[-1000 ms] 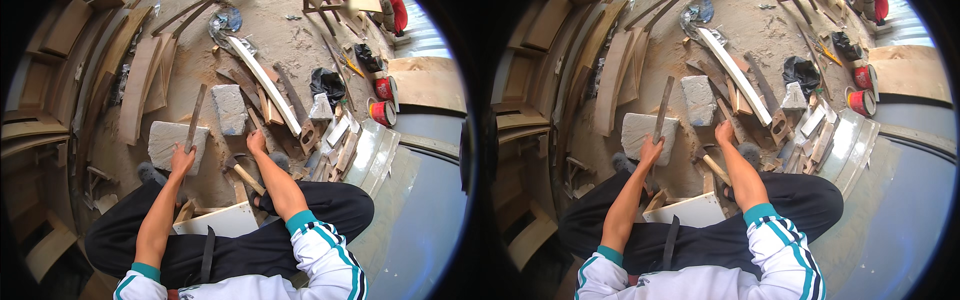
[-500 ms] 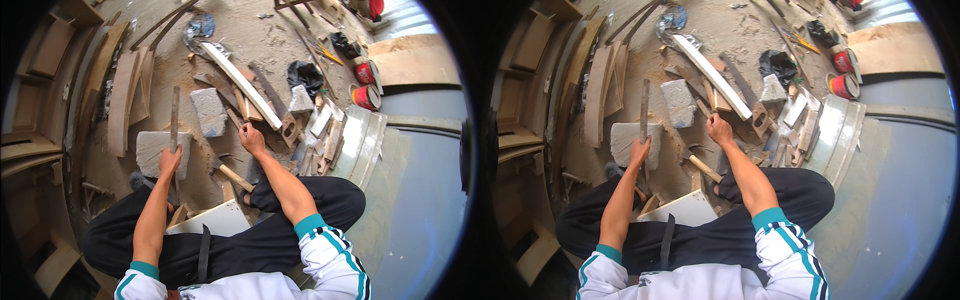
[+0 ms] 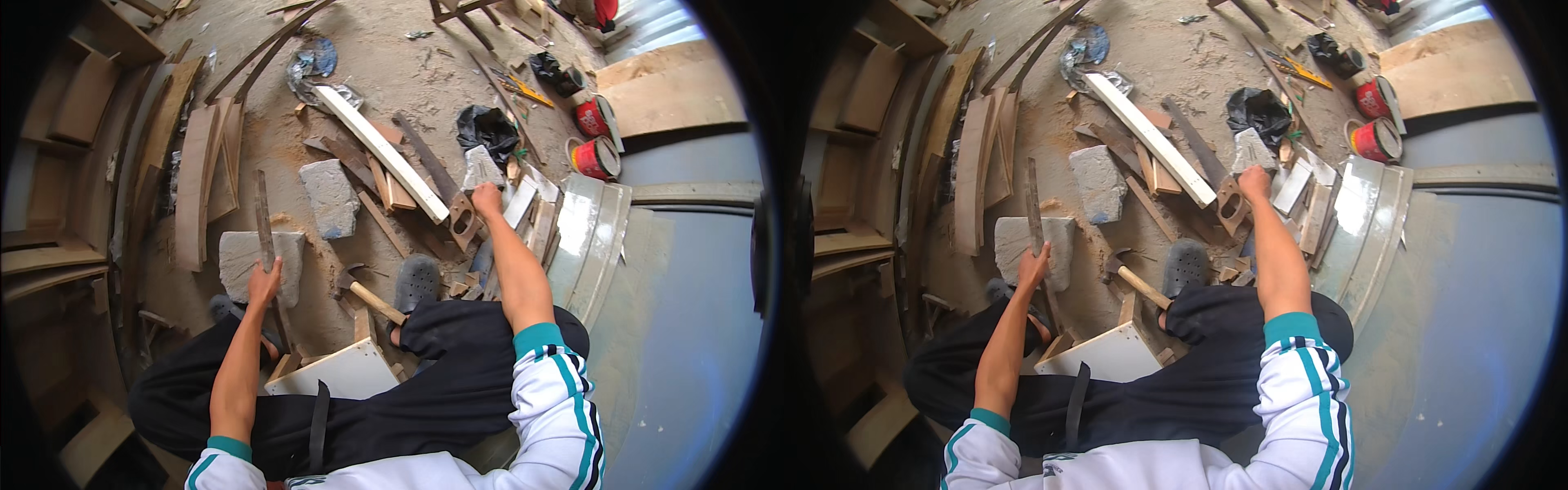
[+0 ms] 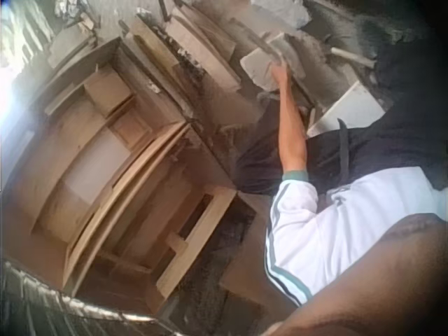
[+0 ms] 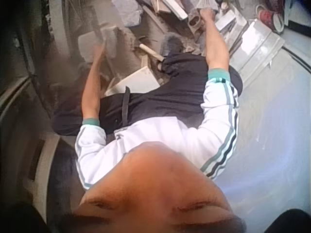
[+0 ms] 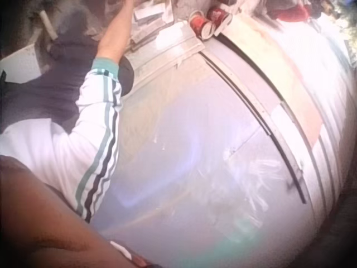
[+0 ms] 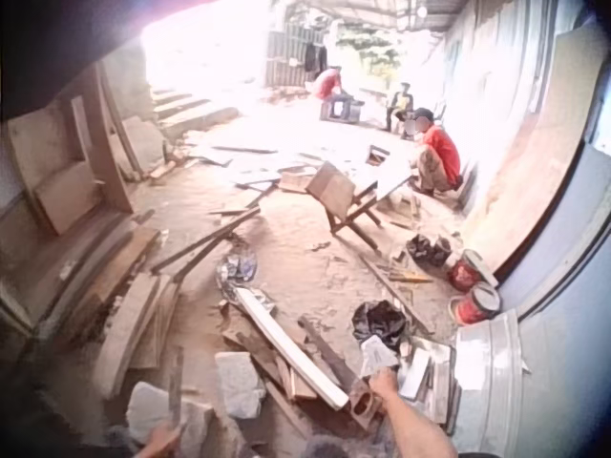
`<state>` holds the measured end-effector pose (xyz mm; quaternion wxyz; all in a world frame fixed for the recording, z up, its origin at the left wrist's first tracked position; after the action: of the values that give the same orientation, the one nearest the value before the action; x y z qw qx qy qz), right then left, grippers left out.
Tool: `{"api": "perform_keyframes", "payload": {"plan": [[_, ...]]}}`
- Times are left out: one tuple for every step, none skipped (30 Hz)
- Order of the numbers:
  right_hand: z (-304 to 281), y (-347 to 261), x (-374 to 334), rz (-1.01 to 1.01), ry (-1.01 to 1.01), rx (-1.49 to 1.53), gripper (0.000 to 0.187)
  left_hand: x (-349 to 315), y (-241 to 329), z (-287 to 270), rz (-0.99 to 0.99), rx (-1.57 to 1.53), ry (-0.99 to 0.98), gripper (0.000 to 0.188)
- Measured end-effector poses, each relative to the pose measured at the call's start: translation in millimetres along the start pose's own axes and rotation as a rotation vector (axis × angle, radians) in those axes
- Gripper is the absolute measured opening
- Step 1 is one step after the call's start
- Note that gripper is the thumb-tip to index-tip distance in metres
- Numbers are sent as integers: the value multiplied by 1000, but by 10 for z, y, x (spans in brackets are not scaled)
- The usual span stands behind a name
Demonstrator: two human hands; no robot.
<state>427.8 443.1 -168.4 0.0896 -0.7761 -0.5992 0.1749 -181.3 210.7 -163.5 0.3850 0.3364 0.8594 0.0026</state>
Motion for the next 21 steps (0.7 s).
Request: {"api": "perform_keyframes", "payload": {"plan": [[41,104,28,32,27,13,27,-149,119,-39,-20,-28,-50,68],[56,116,87,54,58,34,27,-239,154,-122,-41,-63,-86,68],[69,123,137,35,58,35,27,-200,81,-120,-5,-61,-34,67],[104,55,200,8,58,47,28,-136,-65,-93,27,-60,30,66],[102,14,223,33,61,39,28,-149,-97,-130,58,-59,85,65],[101,-22,226,60,65,30,29,-138,-163,-155,48,-74,58,64],[75,-104,173,75,86,49,30,-217,-130,-182,31,-88,25,64],[12,-15,210,69,72,2,28,-241,-31,-156,37,-108,-19,64],[-68,87,204,125,170,7,31,-242,66,-144,55,-134,-40,65],[-101,27,113,170,246,23,33,-257,33,-165,51,-156,-49,65],[-162,-96,37,105,322,54,38,-240,29,-189,57,-185,-54,66],[-173,-211,-31,56,317,113,37,-210,25,-195,41,-189,-61,67],[-173,-489,-162,2,300,180,37,-175,-75,-201,13,-192,-60,67],[-178,-754,-338,-48,290,244,37,-166,-156,-204,-8,-195,-62,68],[-131,-1000,-497,-155,204,186,36,-172,-129,-241,15,-240,-44,68],[-73,-1229,-709,-262,121,123,36,-192,-83,-259,38,-285,-27,67],[17,-1438,-993,-385,12,61,35,-241,-59,-250,59,-329,-16,67],[129,-1636,-1289,-470,-134,39,36,-296,-73,-239,59,-363,-27,64],[213,-1851,-1597,-544,-259,6,41,-342,-92,-262,57,-402,-31,61],[337,-1919,-1864,-605,-342,-139,49,-366,-55,-296,65,-442,-35,58],[411,-2041,-2169,-600,-461,-171,58,-387,-120,-346,73,-500,-3,58]]}}
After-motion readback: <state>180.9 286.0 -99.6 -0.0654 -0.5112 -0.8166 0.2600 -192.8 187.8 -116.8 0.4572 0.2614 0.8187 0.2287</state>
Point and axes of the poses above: each hand's wrist, its own x-axis towards the middle knuckle, its own z-axis out of the palm, y = z × x, the point moved 6 cm from there along x, towards the middle knuckle, and after that the axes turned 7 degrees about -z, right-handed, at the moved point
